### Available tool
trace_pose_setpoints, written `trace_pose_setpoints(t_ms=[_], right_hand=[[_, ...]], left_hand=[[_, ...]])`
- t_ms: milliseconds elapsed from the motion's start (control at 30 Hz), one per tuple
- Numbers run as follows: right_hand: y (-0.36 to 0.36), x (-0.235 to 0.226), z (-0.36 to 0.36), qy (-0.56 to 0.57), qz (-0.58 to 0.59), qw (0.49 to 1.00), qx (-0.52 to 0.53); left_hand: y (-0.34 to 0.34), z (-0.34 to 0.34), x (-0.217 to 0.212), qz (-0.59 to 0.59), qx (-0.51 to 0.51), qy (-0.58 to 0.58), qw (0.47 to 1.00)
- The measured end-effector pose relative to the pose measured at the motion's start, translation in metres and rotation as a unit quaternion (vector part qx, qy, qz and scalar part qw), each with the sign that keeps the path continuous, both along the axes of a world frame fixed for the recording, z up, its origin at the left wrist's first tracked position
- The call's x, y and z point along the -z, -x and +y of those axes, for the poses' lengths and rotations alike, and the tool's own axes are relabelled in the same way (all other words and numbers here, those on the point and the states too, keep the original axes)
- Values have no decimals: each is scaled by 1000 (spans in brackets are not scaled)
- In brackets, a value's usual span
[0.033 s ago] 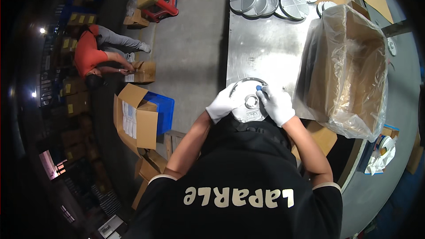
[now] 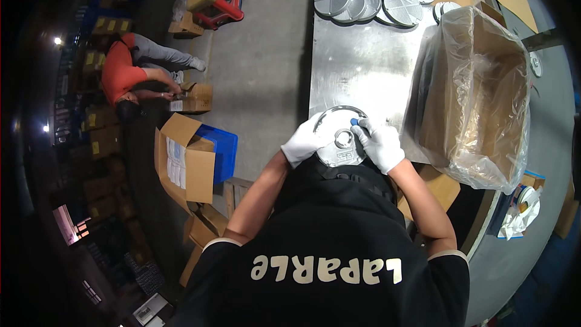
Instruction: The person packs circular metal discs into a plastic-lined box by hand with coworkers. The person then picks up and turns over individual metal discs on the table.
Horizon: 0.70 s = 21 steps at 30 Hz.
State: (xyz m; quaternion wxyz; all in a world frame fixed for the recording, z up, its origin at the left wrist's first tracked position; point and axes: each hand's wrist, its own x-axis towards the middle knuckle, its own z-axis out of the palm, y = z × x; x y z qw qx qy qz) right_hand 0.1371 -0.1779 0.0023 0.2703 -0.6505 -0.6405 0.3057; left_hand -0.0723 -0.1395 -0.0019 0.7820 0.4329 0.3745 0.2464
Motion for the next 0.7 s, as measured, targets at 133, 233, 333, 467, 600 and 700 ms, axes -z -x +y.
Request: trace_pose_setpoints(t_ms=[133, 233, 333, 467, 600, 700], right_hand=[[-5, -6, 11, -39, 42, 993, -104], [-10, -10, 18, 6, 29, 990, -139], [-10, -9, 21, 22, 41, 990, -135], [-1, -4, 24, -1, 8, 991, -134], [0, -3, 24, -13, 7, 992, -122], [2, -4, 25, -20, 22, 993, -113]], left_hand=[[-4, 0, -5, 7, 14, 14, 1000], [-6, 1, -9, 2, 27, 11, 1000], [-6, 3, -9, -3, 37, 13, 999], [-5, 4, -7, 26, 38, 4, 999], [-5, 6, -5, 12, 46, 17, 999], [-7, 9, -6, 44, 59, 13, 997]])
